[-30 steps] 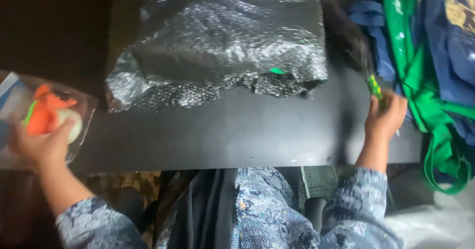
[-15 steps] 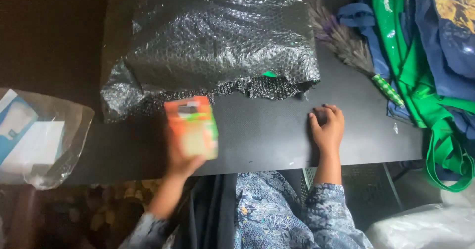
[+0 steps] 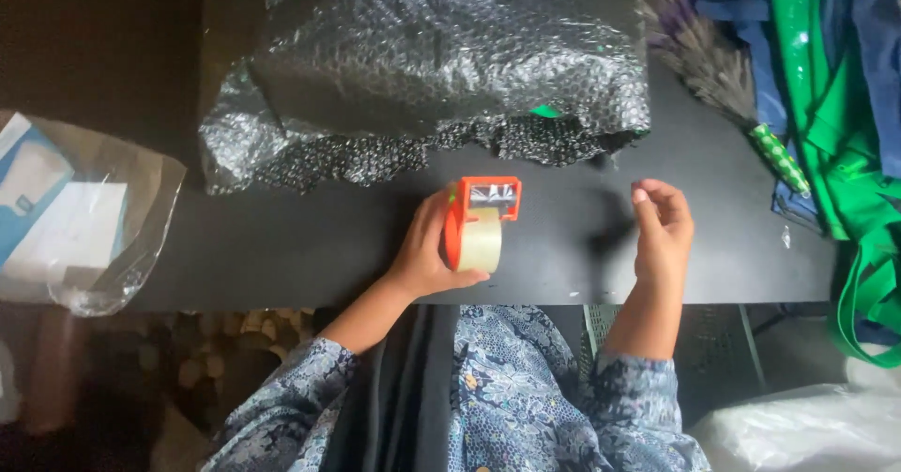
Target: Wrapping a green pillow in black bubble wrap and securing it with tape from a dispenser.
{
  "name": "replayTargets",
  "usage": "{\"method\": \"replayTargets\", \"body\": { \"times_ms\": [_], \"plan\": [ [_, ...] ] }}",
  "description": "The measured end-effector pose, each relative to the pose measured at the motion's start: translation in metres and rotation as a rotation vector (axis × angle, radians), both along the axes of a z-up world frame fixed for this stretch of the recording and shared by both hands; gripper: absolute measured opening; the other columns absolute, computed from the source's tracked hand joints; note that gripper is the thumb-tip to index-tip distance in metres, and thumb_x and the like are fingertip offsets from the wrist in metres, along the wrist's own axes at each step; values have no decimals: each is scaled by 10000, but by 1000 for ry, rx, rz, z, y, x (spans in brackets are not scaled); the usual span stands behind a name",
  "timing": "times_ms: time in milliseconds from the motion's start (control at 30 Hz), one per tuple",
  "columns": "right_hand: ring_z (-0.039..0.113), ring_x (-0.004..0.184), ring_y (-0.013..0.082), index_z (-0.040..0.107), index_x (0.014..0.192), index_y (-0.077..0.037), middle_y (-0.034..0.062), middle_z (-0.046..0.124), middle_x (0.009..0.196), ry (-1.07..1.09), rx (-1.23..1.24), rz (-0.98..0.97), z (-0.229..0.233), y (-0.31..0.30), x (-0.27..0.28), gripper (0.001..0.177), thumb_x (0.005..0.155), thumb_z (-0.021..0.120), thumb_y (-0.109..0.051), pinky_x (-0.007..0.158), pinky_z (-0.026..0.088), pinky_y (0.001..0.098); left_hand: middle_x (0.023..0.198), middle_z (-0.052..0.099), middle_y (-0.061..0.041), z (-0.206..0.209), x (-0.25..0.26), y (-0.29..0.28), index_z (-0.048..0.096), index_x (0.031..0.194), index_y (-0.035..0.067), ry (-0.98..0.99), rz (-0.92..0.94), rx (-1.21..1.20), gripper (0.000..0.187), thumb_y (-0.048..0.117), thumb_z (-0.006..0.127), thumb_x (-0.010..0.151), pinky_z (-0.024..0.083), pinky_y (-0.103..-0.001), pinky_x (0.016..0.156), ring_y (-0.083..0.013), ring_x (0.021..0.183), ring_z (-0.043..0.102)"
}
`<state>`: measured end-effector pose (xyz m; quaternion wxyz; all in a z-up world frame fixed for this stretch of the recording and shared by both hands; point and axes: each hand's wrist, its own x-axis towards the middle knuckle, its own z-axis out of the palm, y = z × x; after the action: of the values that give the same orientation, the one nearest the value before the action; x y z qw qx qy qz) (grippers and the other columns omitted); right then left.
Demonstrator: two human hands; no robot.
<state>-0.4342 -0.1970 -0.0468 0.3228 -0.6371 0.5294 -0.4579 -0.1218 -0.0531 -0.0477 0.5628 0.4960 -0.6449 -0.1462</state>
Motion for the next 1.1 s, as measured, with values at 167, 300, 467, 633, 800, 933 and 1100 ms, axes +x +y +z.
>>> {"method": "replayTargets", "body": {
  "times_ms": [167, 300, 467, 633, 800, 933, 1100],
  "plan": [
    [561, 1317, 373, 617, 1210, 17, 199, 612, 1205, -281, -195, 298, 69, 37, 83, 410, 891, 821, -138, 1152, 401, 570, 1339, 547, -194, -6, -1, 2, 403, 1520, 23, -11, 1, 58, 1255, 544, 973, 531, 451, -500, 1092, -395, 1237, 568],
    [558, 1281, 423, 639, 1164, 15, 191, 614, 1175, -169, -221, 420, 94, 53, 125, 441, 817, 882, -108, 1088, 443, 538, 1373, 523, -179, -11, 1, 2, 390, 1533, 45, -43, -13, 74, 1255, 564, 956, 541, 429, -498, 1116, -375, 1277, 544],
    [582, 1232, 383, 627, 1197, -8, 173, 610, 1222, -93, -104, 408, 81, 61, 134, 513, 779, 909, -107, 992, 496, 508, 1404, 519, -171, -11, 1, 4, 400, 1538, 65, -65, 7, 57, 1257, 593, 946, 536, 431, -490, 1118, -366, 1290, 542],
    [550, 1184, 332, 698, 1139, -100, 77, 556, 1148, 129, -323, 295, 101, 81, 133, 385, 816, 902, -150, 1006, 448, 463, 1392, 525, -165, -17, 2, 4, 402, 1541, 52, -101, 13, 60, 1284, 609, 947, 520, 431, -471, 1116, -342, 1284, 551],
    [580, 932, 245, 786, 924, -226, 7, 651, 1049, 281, -601, 174, 72, 89, 128, 212, 790, 911, -119, 828, 466, 371, 1394, 420, -235, -40, -6, 6, 431, 1452, -14, -116, 77, -94, 1209, 596, 948, 545, 497, -536, 1066, -428, 1267, 552],
    [696, 788, 220, 784, 816, -182, -7, 789, 972, 219, -752, 141, 61, 95, 136, 159, 811, 891, -64, 721, 560, 343, 1273, 335, -142, -60, -9, 8, 449, 1041, 67, -111, 170, -307, 836, 574, 956, 611, 538, -461, 1037, -424, 1254, 526],
    [733, 801, 254, 765, 811, -136, 23, 797, 922, 309, -757, 120, 83, 104, 139, 126, 854, 836, -43, 692, 555, 346, 1262, 555, -121, -40, -1, 8, 583, 1152, 57, -329, -20, -262, 572, 548, 712, 888, 432, -581, 1087, -353, 1215, 590]
  ]
}}
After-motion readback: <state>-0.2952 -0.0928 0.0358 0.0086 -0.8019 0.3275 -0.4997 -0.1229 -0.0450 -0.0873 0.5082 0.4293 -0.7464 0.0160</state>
